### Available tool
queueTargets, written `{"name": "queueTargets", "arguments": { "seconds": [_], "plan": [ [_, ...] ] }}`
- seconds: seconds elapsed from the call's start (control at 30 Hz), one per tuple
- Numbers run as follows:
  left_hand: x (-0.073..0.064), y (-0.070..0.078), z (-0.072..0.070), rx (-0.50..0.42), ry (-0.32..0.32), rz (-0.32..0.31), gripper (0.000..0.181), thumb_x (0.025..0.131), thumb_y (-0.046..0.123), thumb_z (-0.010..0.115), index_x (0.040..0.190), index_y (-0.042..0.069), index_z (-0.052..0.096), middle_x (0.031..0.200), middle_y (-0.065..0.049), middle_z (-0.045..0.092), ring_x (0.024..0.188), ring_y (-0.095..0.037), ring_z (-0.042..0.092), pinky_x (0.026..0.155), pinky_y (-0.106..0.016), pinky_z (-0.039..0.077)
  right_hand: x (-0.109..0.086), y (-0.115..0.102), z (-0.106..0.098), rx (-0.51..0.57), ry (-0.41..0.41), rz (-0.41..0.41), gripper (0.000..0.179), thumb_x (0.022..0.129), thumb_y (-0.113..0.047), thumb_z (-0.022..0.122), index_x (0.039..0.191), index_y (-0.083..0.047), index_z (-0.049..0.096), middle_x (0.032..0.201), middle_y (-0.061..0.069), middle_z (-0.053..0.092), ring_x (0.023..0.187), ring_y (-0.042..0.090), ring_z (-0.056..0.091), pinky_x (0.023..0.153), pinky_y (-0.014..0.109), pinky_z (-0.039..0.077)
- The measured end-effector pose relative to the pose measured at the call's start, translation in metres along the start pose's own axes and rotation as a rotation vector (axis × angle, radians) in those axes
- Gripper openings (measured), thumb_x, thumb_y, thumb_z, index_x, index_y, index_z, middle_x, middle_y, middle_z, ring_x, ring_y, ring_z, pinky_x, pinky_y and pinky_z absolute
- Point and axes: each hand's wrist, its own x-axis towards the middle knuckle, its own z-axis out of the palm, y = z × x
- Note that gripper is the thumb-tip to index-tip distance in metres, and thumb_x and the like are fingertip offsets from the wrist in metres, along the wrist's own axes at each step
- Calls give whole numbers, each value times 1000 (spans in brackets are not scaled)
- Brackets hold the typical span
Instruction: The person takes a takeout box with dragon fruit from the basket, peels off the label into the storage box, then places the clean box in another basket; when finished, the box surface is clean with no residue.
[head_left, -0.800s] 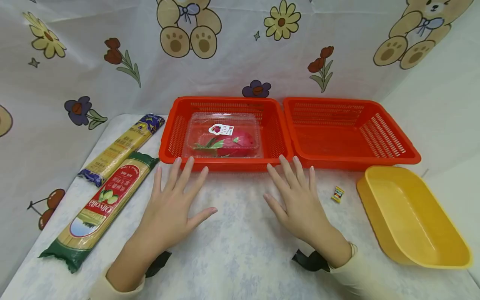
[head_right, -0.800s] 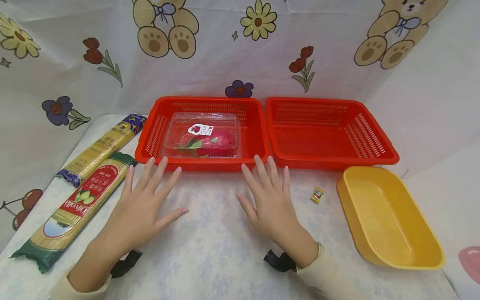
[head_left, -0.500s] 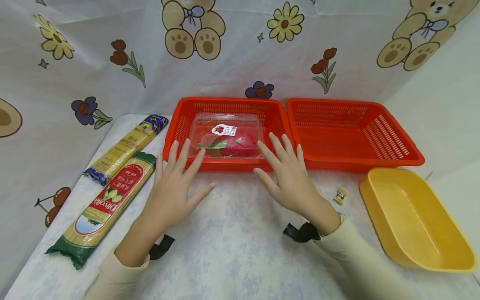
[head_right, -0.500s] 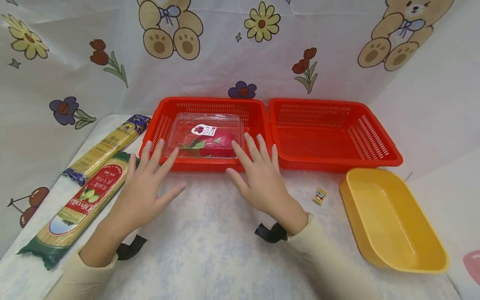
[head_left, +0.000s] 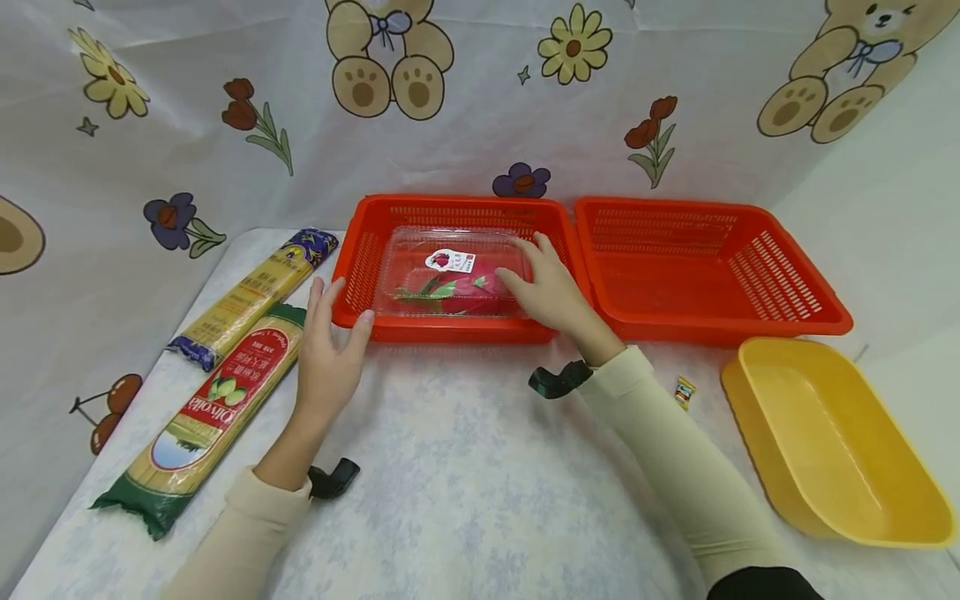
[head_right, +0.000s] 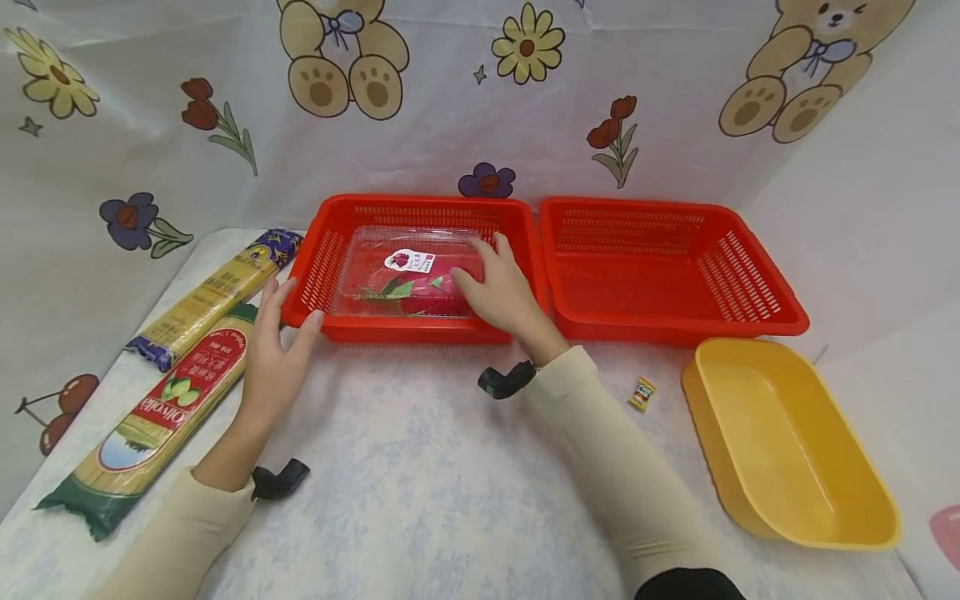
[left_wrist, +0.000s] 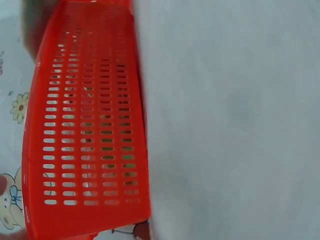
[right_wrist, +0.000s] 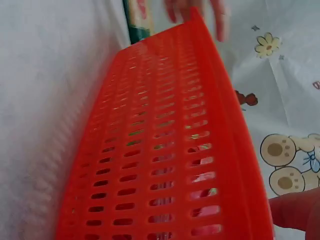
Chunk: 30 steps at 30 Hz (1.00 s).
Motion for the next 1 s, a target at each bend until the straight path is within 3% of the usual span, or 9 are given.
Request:
{"name": "queueTargets", "arguments": {
  "seconds": [0.13, 0.23, 0.47, 0.63, 0.83, 1.0],
  "plan": [
    [-2, -7, 2, -102, 3, -86, 61, 103, 40, 58, 157, 17, 38, 165, 4, 26, 152, -14, 23, 119, -51, 27, 15, 5, 3, 76, -32, 95, 68, 100, -42, 62, 159, -22, 36, 156, 17, 30, 138, 37, 38, 110, 60, 38],
    [-2, -12, 1, -179, 6, -125, 56, 105, 34, 57, 156, 18, 39, 160, 4, 35, 146, -15, 31, 118, -47, 31, 21, 8, 3, 153, -56, 175, 68, 99, -39, 64, 159, -24, 36, 146, 16, 36, 128, 33, 41, 105, 55, 44],
    [0, -11, 1, -281, 26, -195, 51, 104, 34, 60, 153, 25, 46, 136, -1, 50, 117, -15, 44, 90, -26, 47, 27, 10, -2, 270, -138, 247, 68, 101, -35, 62, 161, -27, 29, 145, 11, 45, 126, 30, 44, 105, 52, 46],
    [1, -10, -1, -355, 39, -163, 52, 103, 27, 64, 152, 21, 49, 125, -6, 55, 107, -16, 46, 77, -17, 48, 28, 12, -2, 312, -188, 270, 71, 102, -36, 60, 162, -32, 23, 150, 9, 39, 130, 31, 39, 105, 53, 46],
    [1, -9, -2, -409, 47, -173, 55, 101, 23, 67, 152, 18, 50, 132, -9, 54, 101, -17, 48, 79, -13, 49, 29, 13, -1, 317, -203, 263, 71, 104, -37, 59, 163, -34, 20, 154, 9, 36, 129, 29, 39, 106, 52, 45],
    [2, -8, -2, -433, 34, -212, 57, 100, 23, 68, 153, 20, 49, 151, -2, 47, 116, -19, 56, 92, -20, 52, 26, 14, 0, 285, -201, 244, 74, 103, -42, 58, 164, -36, 17, 144, 10, 44, 94, 29, 55, 86, 43, 55]
  ]
}}
